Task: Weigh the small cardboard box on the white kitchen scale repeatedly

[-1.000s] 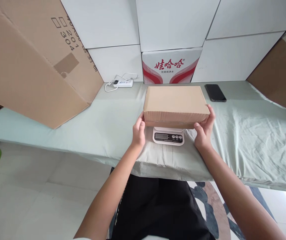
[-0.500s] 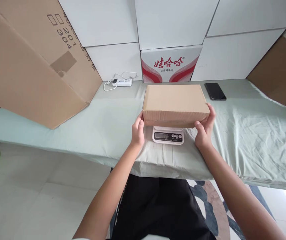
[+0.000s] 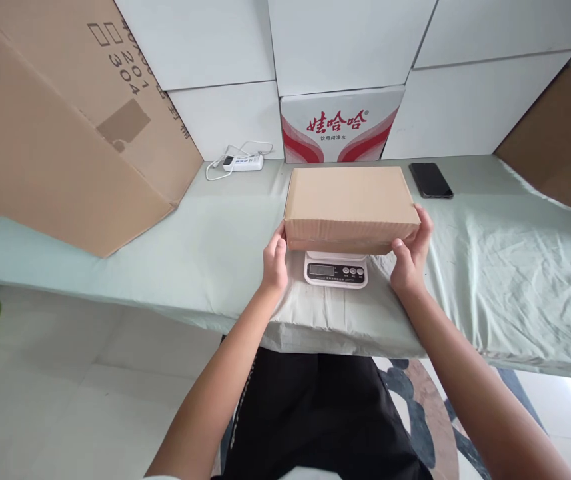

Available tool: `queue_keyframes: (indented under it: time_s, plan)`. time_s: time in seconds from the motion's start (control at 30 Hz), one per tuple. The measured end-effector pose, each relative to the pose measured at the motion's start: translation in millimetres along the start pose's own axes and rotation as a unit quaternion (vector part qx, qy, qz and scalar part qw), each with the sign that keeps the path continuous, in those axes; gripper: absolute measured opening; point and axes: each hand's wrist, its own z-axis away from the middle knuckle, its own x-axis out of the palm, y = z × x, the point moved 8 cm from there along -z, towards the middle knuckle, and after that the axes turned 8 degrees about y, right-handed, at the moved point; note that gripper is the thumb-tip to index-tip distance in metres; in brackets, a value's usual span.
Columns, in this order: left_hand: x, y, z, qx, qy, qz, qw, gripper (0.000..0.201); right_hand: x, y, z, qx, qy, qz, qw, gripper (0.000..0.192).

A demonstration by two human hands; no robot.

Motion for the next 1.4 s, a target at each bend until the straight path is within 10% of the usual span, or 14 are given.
queue_keyframes:
  time_s: [1.4]
  plan:
    - [3.4, 7.4, 0.1, -0.001, -0.009, -0.003, 1.0, 0.084, 4.1, -0.2, -3.4, 0.003, -0.007, -0.023, 1.0, 0.094]
